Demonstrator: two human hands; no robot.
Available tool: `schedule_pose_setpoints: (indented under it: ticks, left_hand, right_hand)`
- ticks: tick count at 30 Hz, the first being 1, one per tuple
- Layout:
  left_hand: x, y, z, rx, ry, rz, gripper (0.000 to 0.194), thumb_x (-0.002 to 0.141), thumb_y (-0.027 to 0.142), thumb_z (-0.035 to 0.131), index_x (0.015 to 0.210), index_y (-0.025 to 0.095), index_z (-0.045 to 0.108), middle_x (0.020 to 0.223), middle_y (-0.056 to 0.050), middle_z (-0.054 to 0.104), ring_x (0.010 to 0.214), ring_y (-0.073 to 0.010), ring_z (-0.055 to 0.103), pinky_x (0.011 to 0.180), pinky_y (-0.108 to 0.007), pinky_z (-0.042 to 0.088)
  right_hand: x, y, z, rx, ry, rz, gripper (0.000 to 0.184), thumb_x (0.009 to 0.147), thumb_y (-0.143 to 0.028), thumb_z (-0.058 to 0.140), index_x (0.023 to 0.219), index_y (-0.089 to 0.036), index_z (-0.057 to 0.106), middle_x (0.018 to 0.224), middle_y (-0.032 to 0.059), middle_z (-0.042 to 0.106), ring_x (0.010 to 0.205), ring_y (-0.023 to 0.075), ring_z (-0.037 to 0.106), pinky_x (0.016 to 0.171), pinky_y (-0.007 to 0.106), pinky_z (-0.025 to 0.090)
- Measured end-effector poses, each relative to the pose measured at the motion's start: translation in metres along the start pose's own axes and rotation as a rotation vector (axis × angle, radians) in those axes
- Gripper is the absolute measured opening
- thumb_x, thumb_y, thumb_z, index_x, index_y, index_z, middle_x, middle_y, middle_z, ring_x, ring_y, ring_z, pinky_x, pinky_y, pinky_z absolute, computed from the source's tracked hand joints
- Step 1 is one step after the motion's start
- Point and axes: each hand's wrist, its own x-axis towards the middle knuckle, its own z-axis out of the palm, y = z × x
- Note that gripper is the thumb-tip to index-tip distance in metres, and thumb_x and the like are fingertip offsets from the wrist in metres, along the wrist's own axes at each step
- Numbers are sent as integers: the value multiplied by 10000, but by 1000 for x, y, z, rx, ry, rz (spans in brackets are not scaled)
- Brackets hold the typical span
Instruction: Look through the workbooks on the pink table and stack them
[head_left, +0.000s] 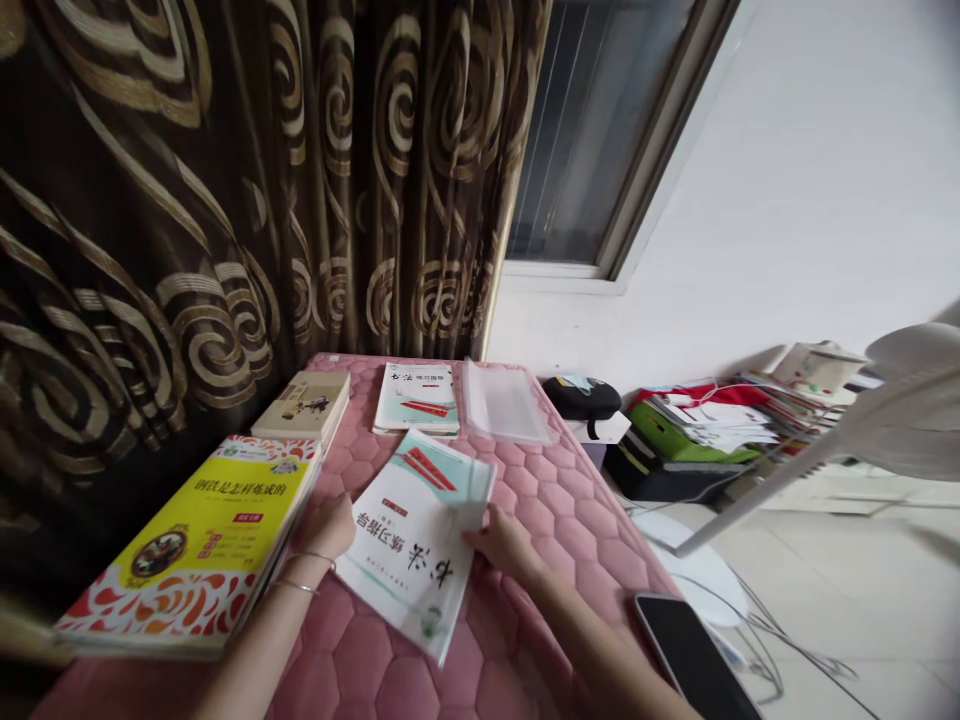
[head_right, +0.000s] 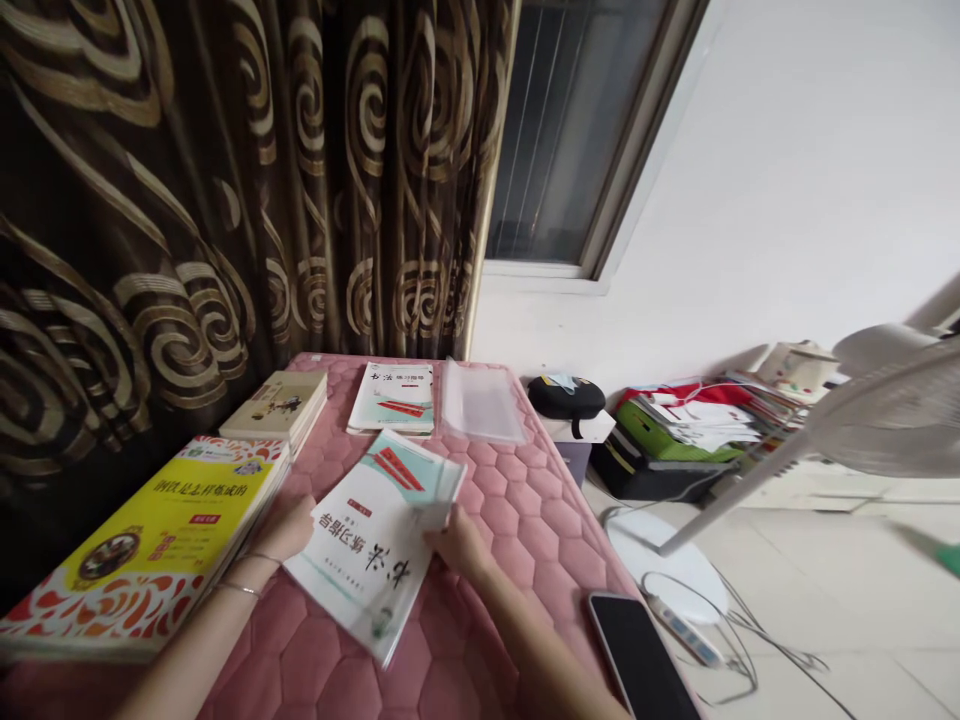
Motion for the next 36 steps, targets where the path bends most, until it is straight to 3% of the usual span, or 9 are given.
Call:
schedule_pose_setpoints:
  ticks: [2,4,7,10,15,22,27,36]
  left_hand:
    - [-4,0,0,16,13,46,261,825,45,433,953,135,642,1032,-154,710,992,-227,657,759,-281,430]
    - [-3,6,0,18,27,81,255,839,63,422,953,150,633,1001,-142,709,964,-226,654,741,-290,429]
    - [6,22,-2,-2,48,140,262,866,89,389,958,173,620,944,-111,710,886,-210,655,707,-291,427]
    - [24,37,-7,-15,89,213,270,879,103,378,947,193,623,981,-91,701,947,-210,636,773,-314,426]
    - [70,56,-20,-10,160,336,330,882,92,364,1019,231,629,1133,-70,659,1064,-220,586,906,-389,381]
    - [128,78,-25,27,221,385,260,876,113,400,961,205,628,1050,-87,652,1000,-214,584,929,-383,351]
    - [140,78,-13,54,226,352,297,893,87,340,992,184,602,1024,-100,656,1021,-213,573,930,-387,345]
    - [131,73,-9,38,262,357,345,877,46,340,1046,174,612,1056,-132,626,1083,-256,501,978,-460,295]
  right_hand:
    - [-22,19,-7,22,-74,15,397,804,-267,562,1192,-185,538,613,-11,679,496,185,633,494,267,464]
    - [-28,34,-26,-91,9,16,355,843,-309,538,1172,-179,565,593,-2,666,538,187,640,539,266,462]
    - [-13,46,-60,-339,192,41,258,904,-334,468,958,-162,653,773,82,708,728,211,670,635,277,453]
    - [9,49,-78,-439,304,-25,273,924,-309,449,958,-135,657,975,138,696,871,223,658,721,282,444]
    - [18,43,-61,-413,283,22,288,934,-270,422,1033,-121,648,1003,147,690,884,234,657,719,292,441]
    - [13,42,-37,-423,352,-18,426,941,-286,390,1327,-203,550,991,104,697,920,241,656,767,321,452]
    - [15,39,-33,-460,336,-33,389,950,-296,390,1248,-304,640,952,76,684,920,236,643,801,340,437]
    - [17,37,-34,-426,321,-3,372,957,-302,413,1255,-317,636,934,54,676,907,219,636,792,332,420]
